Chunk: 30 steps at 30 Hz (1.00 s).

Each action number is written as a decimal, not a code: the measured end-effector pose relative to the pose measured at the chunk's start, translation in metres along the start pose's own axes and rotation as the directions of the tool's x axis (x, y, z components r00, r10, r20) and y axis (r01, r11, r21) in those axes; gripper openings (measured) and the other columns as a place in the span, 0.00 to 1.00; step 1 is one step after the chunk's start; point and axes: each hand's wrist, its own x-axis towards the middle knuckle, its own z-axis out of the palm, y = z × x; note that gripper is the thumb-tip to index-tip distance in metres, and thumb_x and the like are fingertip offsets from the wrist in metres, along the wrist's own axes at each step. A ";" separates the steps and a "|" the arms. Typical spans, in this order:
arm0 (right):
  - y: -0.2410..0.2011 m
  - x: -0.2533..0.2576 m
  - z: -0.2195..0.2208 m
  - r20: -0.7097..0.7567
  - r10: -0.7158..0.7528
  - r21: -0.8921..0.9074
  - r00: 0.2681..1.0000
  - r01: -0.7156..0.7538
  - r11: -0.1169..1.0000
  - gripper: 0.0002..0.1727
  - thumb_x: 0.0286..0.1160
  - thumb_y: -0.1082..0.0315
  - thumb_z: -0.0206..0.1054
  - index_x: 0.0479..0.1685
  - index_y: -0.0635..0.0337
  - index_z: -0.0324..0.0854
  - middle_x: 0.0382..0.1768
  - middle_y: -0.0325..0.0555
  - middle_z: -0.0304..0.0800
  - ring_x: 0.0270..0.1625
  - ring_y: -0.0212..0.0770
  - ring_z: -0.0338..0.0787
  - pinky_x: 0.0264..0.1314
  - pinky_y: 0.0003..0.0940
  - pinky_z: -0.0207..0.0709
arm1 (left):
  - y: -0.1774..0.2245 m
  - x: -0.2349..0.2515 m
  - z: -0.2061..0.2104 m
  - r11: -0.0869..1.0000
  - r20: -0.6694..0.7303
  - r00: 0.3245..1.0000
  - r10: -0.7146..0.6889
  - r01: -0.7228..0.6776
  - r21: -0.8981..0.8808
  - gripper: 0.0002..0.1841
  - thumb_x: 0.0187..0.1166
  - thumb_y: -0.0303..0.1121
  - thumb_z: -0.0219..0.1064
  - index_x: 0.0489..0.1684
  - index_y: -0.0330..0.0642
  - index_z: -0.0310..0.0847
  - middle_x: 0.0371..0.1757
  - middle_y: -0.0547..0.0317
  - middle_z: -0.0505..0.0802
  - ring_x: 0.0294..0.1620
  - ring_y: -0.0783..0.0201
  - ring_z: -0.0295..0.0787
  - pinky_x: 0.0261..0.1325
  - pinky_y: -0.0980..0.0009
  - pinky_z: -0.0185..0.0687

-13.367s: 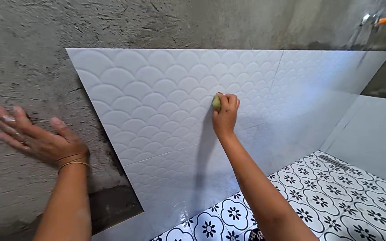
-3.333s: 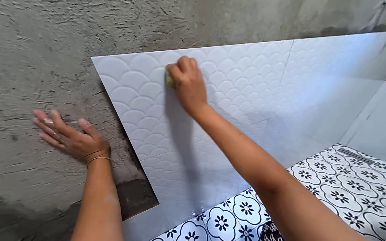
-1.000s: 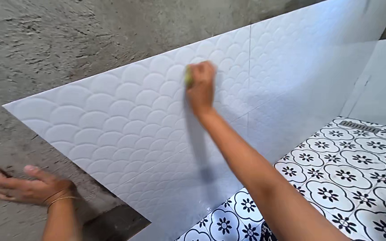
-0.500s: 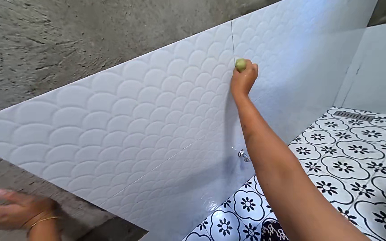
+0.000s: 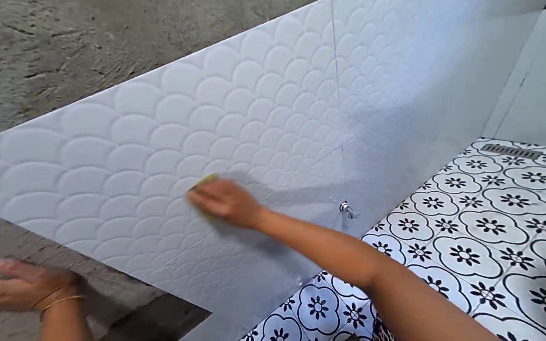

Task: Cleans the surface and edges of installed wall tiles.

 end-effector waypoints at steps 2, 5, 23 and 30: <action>0.051 -0.017 -0.038 -0.057 0.171 -0.083 0.984 -0.175 0.981 0.17 0.74 0.73 0.69 0.61 0.61 0.91 0.57 0.56 0.94 0.64 0.52 0.91 0.72 0.45 0.81 | -0.018 0.005 0.012 0.999 0.026 1.000 -0.002 0.001 0.037 0.35 0.91 0.51 0.45 0.85 0.29 0.63 0.85 0.32 0.72 0.88 0.42 0.64 0.92 0.53 0.51; 0.128 -0.047 -0.100 -0.224 0.612 -0.209 0.759 -0.651 0.730 0.25 0.70 0.71 0.67 0.70 0.68 0.83 0.64 0.68 0.85 0.71 0.63 0.82 0.78 0.53 0.70 | -0.018 0.002 0.012 0.998 0.092 0.995 -0.042 0.037 0.052 0.37 0.91 0.54 0.42 0.88 0.30 0.59 0.88 0.33 0.67 0.90 0.43 0.60 0.92 0.52 0.50; -0.124 0.001 0.099 -0.017 0.226 0.087 0.974 -0.223 0.971 0.31 0.73 0.58 0.70 0.79 0.55 0.80 0.84 0.53 0.74 0.91 0.50 0.64 0.95 0.51 0.51 | -0.012 0.001 0.006 0.972 -0.099 0.982 0.163 -0.177 -0.152 0.37 0.91 0.54 0.41 0.93 0.36 0.50 0.94 0.37 0.56 0.95 0.40 0.45 0.95 0.49 0.35; -0.091 -0.043 0.073 0.098 -0.026 0.129 0.995 0.013 0.992 0.27 0.78 0.65 0.67 0.79 0.48 0.80 0.81 0.44 0.79 0.88 0.43 0.71 0.94 0.49 0.53 | -0.008 0.001 0.004 0.970 -0.140 0.974 0.176 -0.195 -0.144 0.39 0.91 0.55 0.39 0.94 0.35 0.47 0.95 0.37 0.50 0.96 0.40 0.42 0.95 0.50 0.36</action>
